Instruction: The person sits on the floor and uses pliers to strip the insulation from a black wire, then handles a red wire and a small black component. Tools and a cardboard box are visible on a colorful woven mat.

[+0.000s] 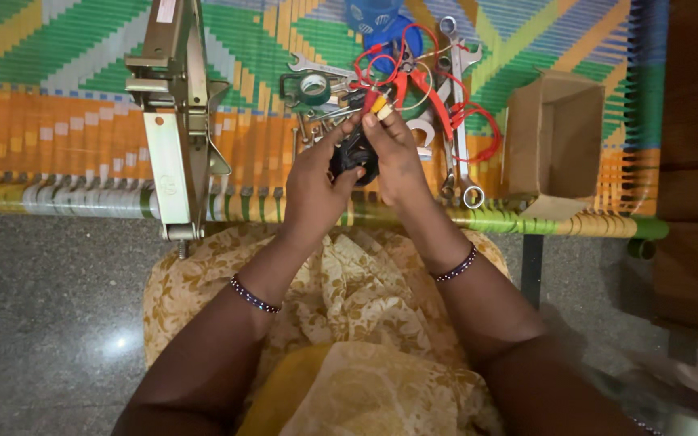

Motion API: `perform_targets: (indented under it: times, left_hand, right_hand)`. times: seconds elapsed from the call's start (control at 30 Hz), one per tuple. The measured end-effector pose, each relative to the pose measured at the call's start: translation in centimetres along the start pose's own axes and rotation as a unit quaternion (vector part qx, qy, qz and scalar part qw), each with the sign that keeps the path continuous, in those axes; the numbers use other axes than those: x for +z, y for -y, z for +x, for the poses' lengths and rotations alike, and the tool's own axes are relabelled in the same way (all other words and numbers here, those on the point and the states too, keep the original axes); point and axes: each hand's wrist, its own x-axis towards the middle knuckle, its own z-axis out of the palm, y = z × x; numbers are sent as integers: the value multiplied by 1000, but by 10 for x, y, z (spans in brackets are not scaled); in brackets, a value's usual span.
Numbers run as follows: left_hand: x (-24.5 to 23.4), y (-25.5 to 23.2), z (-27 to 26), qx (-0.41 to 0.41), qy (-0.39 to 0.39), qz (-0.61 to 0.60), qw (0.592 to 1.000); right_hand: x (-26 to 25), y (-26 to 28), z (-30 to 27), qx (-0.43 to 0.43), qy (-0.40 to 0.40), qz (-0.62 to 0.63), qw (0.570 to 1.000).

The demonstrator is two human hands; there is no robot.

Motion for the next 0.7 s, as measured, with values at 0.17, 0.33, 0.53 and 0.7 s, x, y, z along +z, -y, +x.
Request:
perform_targets:
  times: [0.17,0.33,0.53,0.7]
  left_hand:
    - [6,5,-4,117,-43,-24,992]
    - [9,8,-5,140,-87,47,985]
    - [15,2,-7,143,-91,139,976]
    - [16,-5,-5,133,-59,176,974]
  right_hand:
    - [5,15,-1,24,7,45,999]
    - [7,9,-1,13,-13,59,998]
    - [1,-1,0,-1,-74,33,997]
    - [-4,3,2,9,-105,25,994]
